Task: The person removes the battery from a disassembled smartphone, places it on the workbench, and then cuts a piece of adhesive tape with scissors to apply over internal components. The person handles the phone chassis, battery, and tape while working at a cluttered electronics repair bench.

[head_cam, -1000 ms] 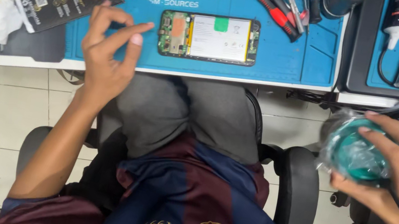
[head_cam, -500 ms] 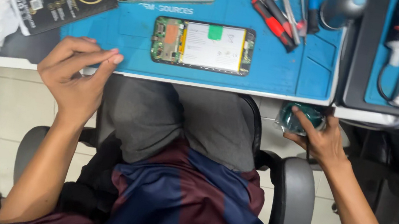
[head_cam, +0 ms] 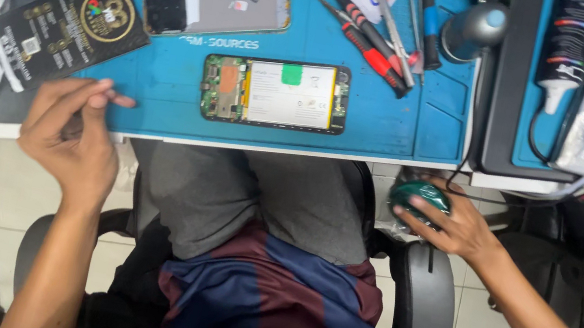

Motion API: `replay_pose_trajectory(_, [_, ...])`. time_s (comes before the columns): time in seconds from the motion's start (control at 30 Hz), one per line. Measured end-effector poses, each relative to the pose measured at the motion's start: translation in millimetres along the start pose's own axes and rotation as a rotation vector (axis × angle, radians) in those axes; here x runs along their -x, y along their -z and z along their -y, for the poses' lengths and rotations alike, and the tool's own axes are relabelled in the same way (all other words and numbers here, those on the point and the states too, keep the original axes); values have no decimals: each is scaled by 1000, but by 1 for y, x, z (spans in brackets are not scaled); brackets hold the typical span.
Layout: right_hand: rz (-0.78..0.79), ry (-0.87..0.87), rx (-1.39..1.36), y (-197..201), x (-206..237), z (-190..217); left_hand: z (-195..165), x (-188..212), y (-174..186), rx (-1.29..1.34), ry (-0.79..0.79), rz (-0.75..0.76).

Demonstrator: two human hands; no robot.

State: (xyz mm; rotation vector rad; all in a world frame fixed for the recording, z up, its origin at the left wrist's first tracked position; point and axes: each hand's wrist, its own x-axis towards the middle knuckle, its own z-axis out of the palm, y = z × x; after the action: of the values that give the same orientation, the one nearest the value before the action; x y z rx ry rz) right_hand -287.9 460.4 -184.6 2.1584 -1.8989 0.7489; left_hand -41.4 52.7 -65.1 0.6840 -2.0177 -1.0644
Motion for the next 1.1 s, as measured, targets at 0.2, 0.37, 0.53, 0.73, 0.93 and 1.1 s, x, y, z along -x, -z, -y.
replay_pose_trajectory(0.2, [605,-724,-246,-45,1,-23,4,-1,12,-292,-119,44])
replay_pose_trajectory(0.37, [-147,-1220,-1227,-86,-29,-61,11,-5,20,-334,-106,44])
replay_pose_trajectory(0.53, [-34,-1217,-631,-85,-56,-85,-1,-14,20,-194,-177,159])
replay_pose_trajectory(0.73, [-15,-1241,-562,-92,-92,-111,-4,-34,13,-175,-144,254])
replay_pose_trajectory(0.93, [25,-1277,-525,-95,-111,-124,-3,-62,-3,-243,-210,407])
replay_pose_trajectory(1.1, [35,-1289,-516,-100,-107,-120,-9,-85,-24,-257,-203,674])
